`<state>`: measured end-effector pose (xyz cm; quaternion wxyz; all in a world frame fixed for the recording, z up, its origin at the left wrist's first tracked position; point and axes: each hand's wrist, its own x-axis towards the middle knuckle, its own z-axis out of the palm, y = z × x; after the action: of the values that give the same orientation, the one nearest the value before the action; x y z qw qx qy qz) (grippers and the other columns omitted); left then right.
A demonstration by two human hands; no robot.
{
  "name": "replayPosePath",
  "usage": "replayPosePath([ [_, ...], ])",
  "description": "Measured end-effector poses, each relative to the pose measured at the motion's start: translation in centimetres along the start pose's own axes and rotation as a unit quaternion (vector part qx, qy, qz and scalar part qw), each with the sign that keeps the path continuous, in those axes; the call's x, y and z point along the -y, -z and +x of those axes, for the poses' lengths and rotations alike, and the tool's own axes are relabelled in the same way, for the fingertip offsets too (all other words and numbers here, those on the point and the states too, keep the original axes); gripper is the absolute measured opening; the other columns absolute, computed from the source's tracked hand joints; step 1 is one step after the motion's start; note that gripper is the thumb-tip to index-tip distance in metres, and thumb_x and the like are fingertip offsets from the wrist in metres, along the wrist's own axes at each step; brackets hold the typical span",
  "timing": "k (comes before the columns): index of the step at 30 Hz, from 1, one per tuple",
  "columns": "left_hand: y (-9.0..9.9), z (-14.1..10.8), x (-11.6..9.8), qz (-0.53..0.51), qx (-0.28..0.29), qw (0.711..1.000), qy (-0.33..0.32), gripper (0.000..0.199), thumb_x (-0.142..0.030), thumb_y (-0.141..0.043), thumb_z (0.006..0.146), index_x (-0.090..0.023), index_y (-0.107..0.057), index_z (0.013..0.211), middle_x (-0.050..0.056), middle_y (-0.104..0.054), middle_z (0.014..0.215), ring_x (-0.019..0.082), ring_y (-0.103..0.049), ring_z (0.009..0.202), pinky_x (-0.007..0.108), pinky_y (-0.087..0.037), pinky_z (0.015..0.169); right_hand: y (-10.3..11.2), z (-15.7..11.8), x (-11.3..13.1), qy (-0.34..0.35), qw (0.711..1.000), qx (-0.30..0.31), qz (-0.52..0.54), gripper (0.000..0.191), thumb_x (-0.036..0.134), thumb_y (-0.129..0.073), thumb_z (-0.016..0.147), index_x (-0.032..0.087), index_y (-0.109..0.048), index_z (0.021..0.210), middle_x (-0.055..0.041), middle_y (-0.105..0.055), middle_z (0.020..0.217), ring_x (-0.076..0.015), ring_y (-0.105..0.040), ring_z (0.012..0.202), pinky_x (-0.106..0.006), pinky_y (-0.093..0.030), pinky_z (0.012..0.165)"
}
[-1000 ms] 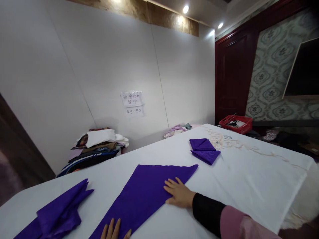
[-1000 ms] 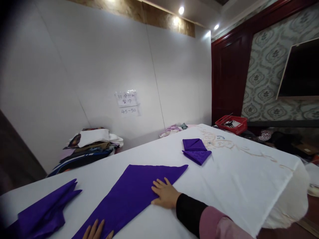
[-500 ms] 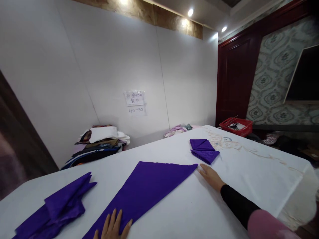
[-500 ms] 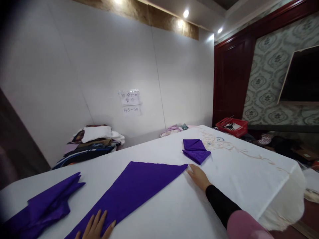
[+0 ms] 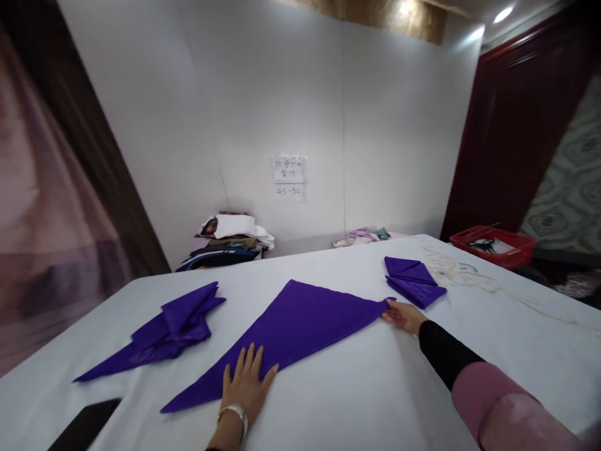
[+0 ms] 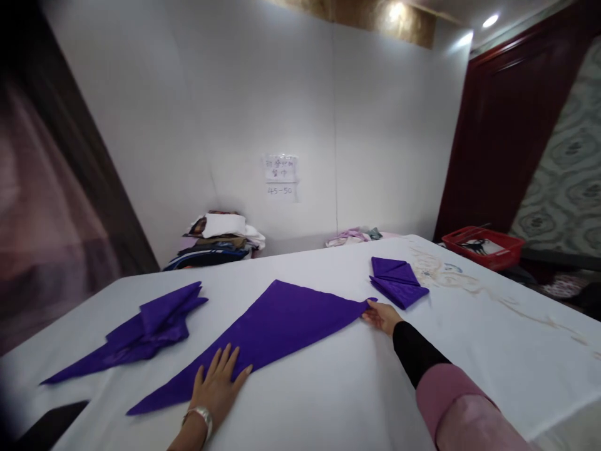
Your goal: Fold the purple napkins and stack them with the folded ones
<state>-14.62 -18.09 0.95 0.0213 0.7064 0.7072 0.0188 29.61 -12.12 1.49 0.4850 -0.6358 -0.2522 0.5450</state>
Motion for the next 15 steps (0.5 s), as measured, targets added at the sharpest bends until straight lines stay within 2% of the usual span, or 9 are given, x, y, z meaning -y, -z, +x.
replayPosePath([
  [5, 0.2, -0.4, -0.3, -0.016, 0.005, 1.000, 0.006, 0.071, -0.061, -0.025, 0.082, -0.019, -0.028, 0.139, 0.005, -0.020, 0.148, 0.026, -0.011, 0.136, 0.051, -0.006, 0.108, -1.3, 0.8, 0.2, -0.002, 0.998, -0.033, -0.057, 0.027, 0.030, -0.054, 0.083, 0.020, -0.045, 0.059, 0.0001, -0.055, 0.049, -0.0120, -0.060, 0.049, -0.021, -0.052, 0.051],
  [9, -0.1, -0.5, -0.2, -0.023, 0.000, 1.000, 0.003, 0.071, -0.062, -0.023, 0.082, -0.019, -0.029, 0.138, 0.006, -0.021, 0.148, 0.026, -0.011, 0.136, 0.052, -0.006, 0.108, -1.7, 1.2, 0.0, 0.034, 0.990, -0.076, -0.115, 0.025, 0.029, -0.056, 0.078, 0.023, -0.041, 0.059, 0.0027, -0.052, 0.046, -0.0127, -0.056, 0.043, -0.021, -0.048, 0.043],
  [15, -0.2, -0.6, -0.2, -0.025, -0.002, 1.000, -0.004, 0.072, -0.063, -0.022, 0.082, -0.019, -0.030, 0.138, 0.005, -0.021, 0.148, 0.027, -0.011, 0.136, 0.053, -0.007, 0.107, -0.5, 1.6, -0.7, 0.123, 0.956, -0.136, -0.231, 0.018, 0.035, -0.051, 0.076, 0.024, -0.044, 0.064, -0.0009, -0.060, 0.054, -0.0165, -0.063, 0.054, -0.025, -0.051, 0.046],
])
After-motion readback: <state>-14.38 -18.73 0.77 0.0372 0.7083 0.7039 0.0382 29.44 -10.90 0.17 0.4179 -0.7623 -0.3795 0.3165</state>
